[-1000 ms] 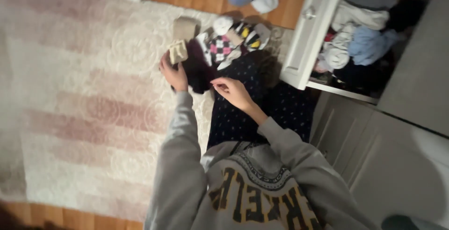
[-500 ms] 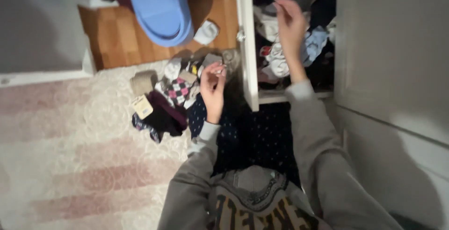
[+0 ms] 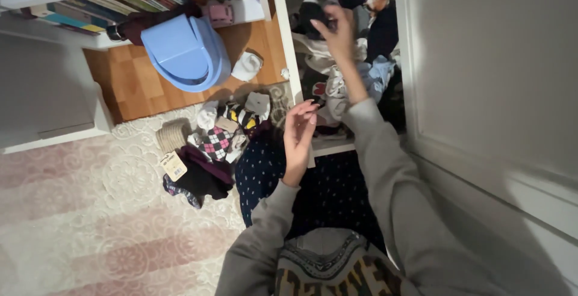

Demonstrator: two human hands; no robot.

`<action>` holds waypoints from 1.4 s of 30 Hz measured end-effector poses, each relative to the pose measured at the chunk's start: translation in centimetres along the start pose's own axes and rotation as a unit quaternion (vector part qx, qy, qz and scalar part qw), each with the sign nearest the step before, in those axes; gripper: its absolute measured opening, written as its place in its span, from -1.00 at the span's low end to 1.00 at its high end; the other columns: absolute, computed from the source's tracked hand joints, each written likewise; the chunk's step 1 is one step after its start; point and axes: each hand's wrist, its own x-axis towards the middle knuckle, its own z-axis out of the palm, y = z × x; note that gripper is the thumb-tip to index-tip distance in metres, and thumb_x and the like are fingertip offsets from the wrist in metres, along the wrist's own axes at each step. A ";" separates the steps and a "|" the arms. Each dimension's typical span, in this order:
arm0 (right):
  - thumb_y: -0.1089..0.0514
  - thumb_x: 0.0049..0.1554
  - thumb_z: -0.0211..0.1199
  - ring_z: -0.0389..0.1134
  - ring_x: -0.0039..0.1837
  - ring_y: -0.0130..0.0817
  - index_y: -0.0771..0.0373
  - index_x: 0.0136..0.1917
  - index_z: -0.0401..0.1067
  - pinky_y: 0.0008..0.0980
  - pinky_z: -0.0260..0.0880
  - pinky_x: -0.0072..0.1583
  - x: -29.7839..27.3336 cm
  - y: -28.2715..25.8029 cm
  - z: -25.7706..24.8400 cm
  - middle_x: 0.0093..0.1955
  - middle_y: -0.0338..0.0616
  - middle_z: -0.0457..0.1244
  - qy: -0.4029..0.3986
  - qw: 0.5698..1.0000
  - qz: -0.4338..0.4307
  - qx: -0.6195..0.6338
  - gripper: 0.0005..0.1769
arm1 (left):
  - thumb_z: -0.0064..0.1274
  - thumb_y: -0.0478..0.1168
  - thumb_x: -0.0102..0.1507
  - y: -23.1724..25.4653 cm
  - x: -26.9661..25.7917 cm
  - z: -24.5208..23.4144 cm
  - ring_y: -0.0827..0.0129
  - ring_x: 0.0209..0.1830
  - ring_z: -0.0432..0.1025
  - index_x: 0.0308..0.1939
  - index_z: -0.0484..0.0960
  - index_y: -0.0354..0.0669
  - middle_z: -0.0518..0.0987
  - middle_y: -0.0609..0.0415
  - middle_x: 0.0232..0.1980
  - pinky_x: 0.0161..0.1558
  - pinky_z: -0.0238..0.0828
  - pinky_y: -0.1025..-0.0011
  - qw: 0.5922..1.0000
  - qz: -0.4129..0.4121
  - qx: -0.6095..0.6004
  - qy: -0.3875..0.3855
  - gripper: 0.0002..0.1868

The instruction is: The person removes various clothing items from a white drawer, sorts them by type and color, and places them back into the drawer in an organized manner. Items handled include socks, underwear, and small garments.

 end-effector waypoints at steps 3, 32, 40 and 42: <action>0.27 0.30 0.26 0.37 0.16 -0.40 0.24 0.32 0.33 -0.47 0.45 0.12 -3.0 -8.6 -5.1 0.24 -0.14 0.33 -0.039 0.942 0.108 0.314 -0.66 | -0.11 -0.30 0.49 1.0 0.4 0.3 0.17 0.41 0.37 0.31 0.40 -0.27 0.43 -0.05 0.39 0.47 0.28 0.23 1.000 -0.009 -0.017 -0.017 -0.69; 0.43 0.15 0.44 0.40 0.04 -0.47 0.18 0.10 0.40 -0.47 0.52 0.14 -24.4 -21.6 -12.1 -0.04 -0.25 0.27 0.012 0.853 0.188 0.486 -0.65 | 0.48 -0.42 -0.03 9.0 -8.1 -7.7 0.55 -0.26 0.37 -0.24 0.64 -0.13 0.50 0.21 -0.26 -0.10 0.34 0.58 0.993 -0.009 0.054 -0.103 -0.63; 0.35 0.14 0.53 0.42 0.06 -0.52 0.07 -0.05 0.41 -0.42 0.48 0.24 -22.8 -16.6 -12.7 -0.06 -0.30 0.32 0.166 0.854 0.178 0.459 -0.68 | 0.09 -0.60 -0.07 12.6 -9.7 -9.4 0.31 -0.17 0.31 -0.20 0.45 -0.09 0.38 0.16 -0.25 -0.04 0.20 0.43 0.978 0.063 0.180 0.081 -0.55; 0.37 0.08 0.60 0.38 0.01 -0.53 0.08 -0.10 0.43 -0.45 0.41 0.25 -22.2 -14.6 -12.4 -0.14 -0.34 0.27 0.223 0.846 0.197 0.443 -0.65 | 0.11 -0.62 -0.04 14.5 -10.2 -8.9 0.51 -0.37 0.20 -0.34 0.36 -0.05 0.26 0.29 -0.41 -0.22 0.16 0.51 0.972 0.123 0.142 0.143 -0.59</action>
